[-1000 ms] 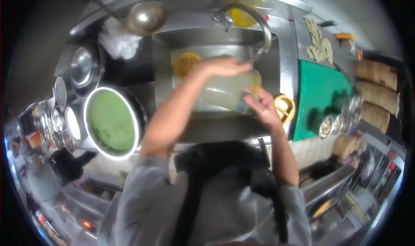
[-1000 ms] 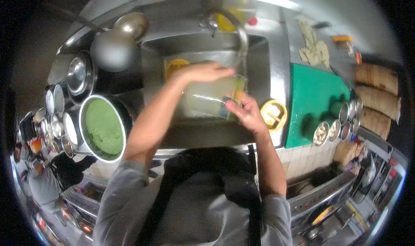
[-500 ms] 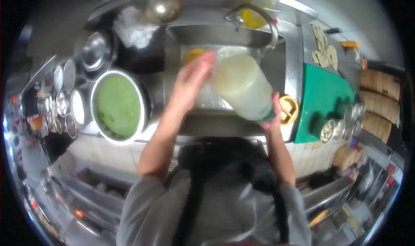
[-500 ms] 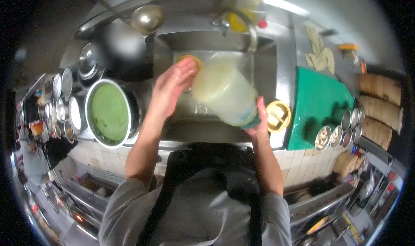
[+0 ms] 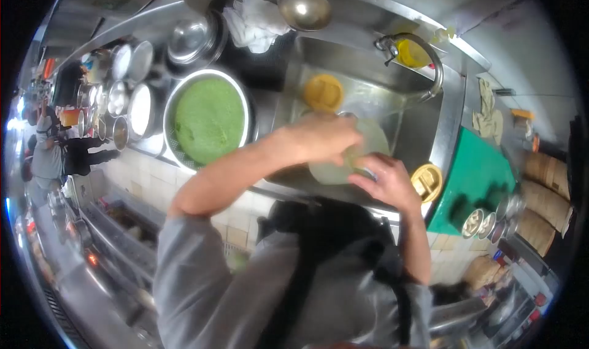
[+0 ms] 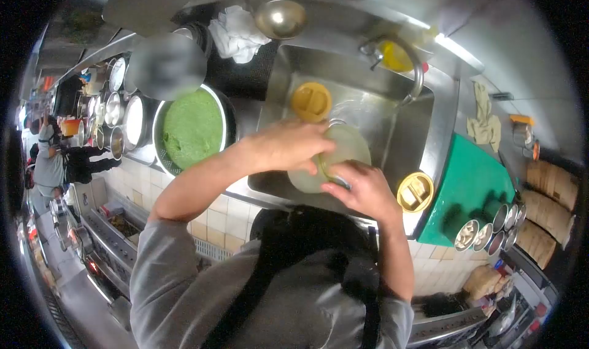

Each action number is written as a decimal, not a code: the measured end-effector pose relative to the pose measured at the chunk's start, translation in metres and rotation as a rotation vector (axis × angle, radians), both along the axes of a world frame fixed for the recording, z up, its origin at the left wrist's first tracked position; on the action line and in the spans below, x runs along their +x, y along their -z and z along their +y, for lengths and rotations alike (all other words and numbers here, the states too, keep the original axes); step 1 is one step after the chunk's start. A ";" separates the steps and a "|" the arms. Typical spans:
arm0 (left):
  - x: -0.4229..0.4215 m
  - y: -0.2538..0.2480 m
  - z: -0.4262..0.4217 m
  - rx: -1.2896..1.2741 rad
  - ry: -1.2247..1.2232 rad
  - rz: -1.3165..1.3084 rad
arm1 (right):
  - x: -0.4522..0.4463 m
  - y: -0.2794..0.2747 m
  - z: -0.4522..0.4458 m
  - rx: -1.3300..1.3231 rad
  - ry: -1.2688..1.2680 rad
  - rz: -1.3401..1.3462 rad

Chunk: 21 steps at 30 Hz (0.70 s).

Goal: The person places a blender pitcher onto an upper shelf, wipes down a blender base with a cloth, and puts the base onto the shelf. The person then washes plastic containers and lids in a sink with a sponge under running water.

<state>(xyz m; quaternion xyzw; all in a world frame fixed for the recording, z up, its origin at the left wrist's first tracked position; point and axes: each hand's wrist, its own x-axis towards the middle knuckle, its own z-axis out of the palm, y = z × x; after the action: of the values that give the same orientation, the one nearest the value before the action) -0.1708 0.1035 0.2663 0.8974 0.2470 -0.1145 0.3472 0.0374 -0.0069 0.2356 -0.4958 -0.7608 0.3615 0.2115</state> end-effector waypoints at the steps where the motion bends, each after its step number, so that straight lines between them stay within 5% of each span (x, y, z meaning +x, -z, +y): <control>1: -0.005 -0.002 -0.002 0.001 0.000 0.001 | 0.001 -0.001 -0.002 0.050 0.025 0.056; 7: -0.058 -0.008 0.000 0.052 -0.206 0.046 | 0.042 0.006 -0.026 -0.055 0.557 0.556; 9: -0.083 -0.004 0.008 0.304 -0.380 -0.226 | 0.058 0.013 -0.032 -0.052 0.571 0.565; 13: -0.113 -0.007 0.028 0.447 -0.472 -0.218 | 0.056 0.035 -0.050 -0.055 0.612 0.563; 21: -0.120 -0.016 0.053 0.445 -0.689 0.335 | 0.036 0.048 -0.052 -0.214 0.593 0.585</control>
<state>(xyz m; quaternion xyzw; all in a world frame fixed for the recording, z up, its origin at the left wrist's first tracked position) -0.2907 0.1563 0.2827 0.7848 0.6030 -0.0798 0.1185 0.0737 -0.0588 0.1872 -0.5886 -0.4515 0.4876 0.4604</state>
